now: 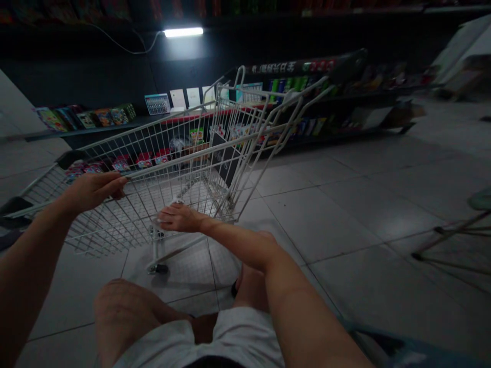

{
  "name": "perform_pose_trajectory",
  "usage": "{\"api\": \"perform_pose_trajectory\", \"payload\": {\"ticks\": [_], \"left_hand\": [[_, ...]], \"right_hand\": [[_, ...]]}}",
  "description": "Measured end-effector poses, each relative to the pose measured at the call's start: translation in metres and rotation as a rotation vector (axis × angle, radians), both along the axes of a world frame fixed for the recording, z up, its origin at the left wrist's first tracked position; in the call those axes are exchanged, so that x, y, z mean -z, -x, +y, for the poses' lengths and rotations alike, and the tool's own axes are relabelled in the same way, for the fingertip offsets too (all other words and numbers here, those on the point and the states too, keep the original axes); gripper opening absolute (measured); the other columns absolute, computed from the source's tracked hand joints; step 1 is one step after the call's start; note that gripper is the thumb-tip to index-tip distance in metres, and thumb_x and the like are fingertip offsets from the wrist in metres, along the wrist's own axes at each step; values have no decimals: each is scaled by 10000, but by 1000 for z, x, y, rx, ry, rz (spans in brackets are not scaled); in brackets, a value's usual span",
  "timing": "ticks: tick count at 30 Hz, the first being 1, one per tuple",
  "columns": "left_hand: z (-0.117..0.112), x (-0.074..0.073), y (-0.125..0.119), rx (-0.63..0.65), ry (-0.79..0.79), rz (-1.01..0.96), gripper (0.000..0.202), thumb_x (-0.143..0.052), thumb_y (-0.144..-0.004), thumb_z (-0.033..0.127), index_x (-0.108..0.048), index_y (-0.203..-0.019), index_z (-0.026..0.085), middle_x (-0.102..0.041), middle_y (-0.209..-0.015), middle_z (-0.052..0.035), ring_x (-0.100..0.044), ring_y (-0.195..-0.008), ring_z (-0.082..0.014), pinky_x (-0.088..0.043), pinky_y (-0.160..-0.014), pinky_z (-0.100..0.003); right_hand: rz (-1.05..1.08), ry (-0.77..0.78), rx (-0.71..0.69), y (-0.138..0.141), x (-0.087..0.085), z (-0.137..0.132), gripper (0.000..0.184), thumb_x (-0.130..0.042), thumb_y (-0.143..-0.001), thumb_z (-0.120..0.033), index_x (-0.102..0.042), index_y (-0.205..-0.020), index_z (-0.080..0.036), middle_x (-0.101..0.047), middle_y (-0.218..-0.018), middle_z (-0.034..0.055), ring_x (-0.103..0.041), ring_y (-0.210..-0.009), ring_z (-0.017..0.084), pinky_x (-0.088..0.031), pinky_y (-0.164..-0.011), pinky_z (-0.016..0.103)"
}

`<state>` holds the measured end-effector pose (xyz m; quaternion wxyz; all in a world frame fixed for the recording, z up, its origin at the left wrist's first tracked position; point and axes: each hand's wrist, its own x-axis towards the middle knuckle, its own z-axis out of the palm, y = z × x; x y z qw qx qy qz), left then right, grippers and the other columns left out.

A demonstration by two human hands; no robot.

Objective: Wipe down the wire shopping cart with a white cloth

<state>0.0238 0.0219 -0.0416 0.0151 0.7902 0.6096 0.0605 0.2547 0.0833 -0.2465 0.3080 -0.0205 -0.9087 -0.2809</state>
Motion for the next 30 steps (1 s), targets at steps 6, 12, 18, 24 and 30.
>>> {"api": "perform_pose_trajectory", "payload": {"ticks": [6, 12, 18, 24, 30], "left_hand": [[-2, 0, 19, -17, 24, -41, 501, -328, -902, 606, -601, -790, 202, -715, -720, -6, -623, -702, -159, -398, -688, -227], [-6, 2, 22, 15, 30, -50, 482, -328, -905, 590, -596, -804, 202, -724, -726, -15, -626, -695, -164, -415, -702, -234], [-7, 3, 26, -24, -30, 115, 367, -360, -788, 450, -600, -796, 173, -734, -908, -130, -648, -856, -257, -433, -777, -312], [-15, 2, 35, 100, 19, 16, 415, -321, -873, 563, -534, -801, 214, -690, -772, -35, -599, -712, -186, -393, -695, -266], [-24, 7, 36, 29, -50, 100, 442, -296, -827, 620, -497, -751, 234, -604, -651, -24, -570, -639, -205, -326, -617, -286]], "right_hand": [[142, -80, 26, -68, -66, -2, 104, -555, -949, -217, -653, -960, -251, -671, -1088, 19, -554, -1081, 152, -478, -853, 327], [588, -32, 248, -12, -131, -7, 199, -497, -977, -233, -622, -1119, -295, -599, -1301, -11, -485, -1292, 191, -437, -1080, 423], [319, 82, 304, 74, -131, -31, 263, -504, -969, -240, -546, -1229, -245, -562, -1363, 52, -509, -1238, 207, -469, -1046, 432], [283, -77, 247, -43, -140, -10, 143, -546, -948, -246, -590, -1081, -271, -582, -1293, 15, -480, -1250, 198, -481, -1026, 397], [466, 18, 403, -183, -146, 1, 108, -535, -934, -273, -628, -987, -256, -616, -1183, 48, -548, -1205, 216, -486, -1058, 445]]}}
